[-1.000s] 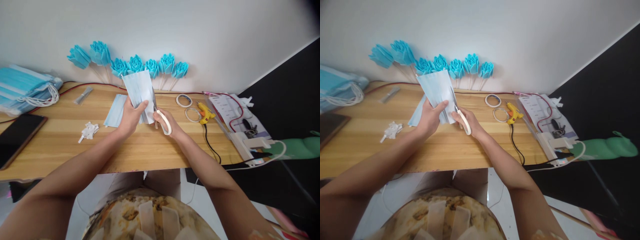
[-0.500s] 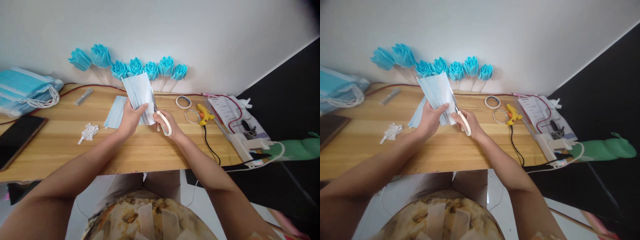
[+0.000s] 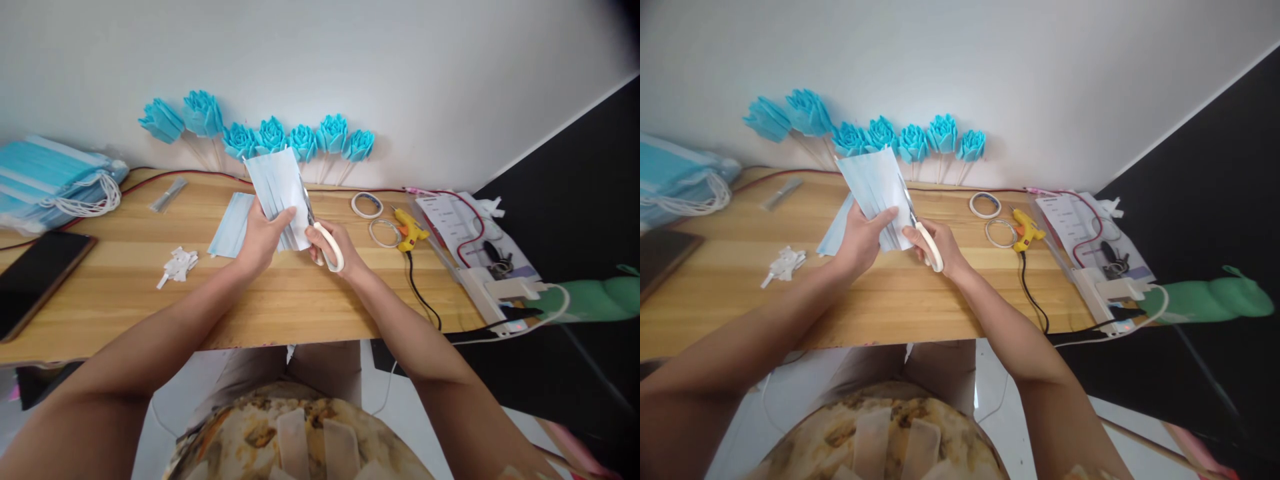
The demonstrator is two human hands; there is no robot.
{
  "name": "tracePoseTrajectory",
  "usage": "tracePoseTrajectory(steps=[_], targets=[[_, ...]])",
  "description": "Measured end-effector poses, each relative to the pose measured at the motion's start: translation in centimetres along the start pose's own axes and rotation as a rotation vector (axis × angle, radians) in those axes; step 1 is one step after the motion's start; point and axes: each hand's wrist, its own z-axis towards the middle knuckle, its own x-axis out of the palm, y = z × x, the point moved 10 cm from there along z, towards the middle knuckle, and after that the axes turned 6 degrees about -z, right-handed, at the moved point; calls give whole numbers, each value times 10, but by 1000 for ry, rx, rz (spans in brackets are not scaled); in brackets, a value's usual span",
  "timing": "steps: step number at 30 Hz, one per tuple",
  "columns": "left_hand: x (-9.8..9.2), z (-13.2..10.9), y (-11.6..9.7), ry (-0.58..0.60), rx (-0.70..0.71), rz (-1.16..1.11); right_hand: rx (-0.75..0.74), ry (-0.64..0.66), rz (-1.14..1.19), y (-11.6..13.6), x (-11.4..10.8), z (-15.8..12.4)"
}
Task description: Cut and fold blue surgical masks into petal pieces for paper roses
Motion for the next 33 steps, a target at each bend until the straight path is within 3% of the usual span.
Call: tracePoseTrajectory(steps=[33], targets=[[0,5,-2,25,23,-24,74,-50,29,-7,0,0]])
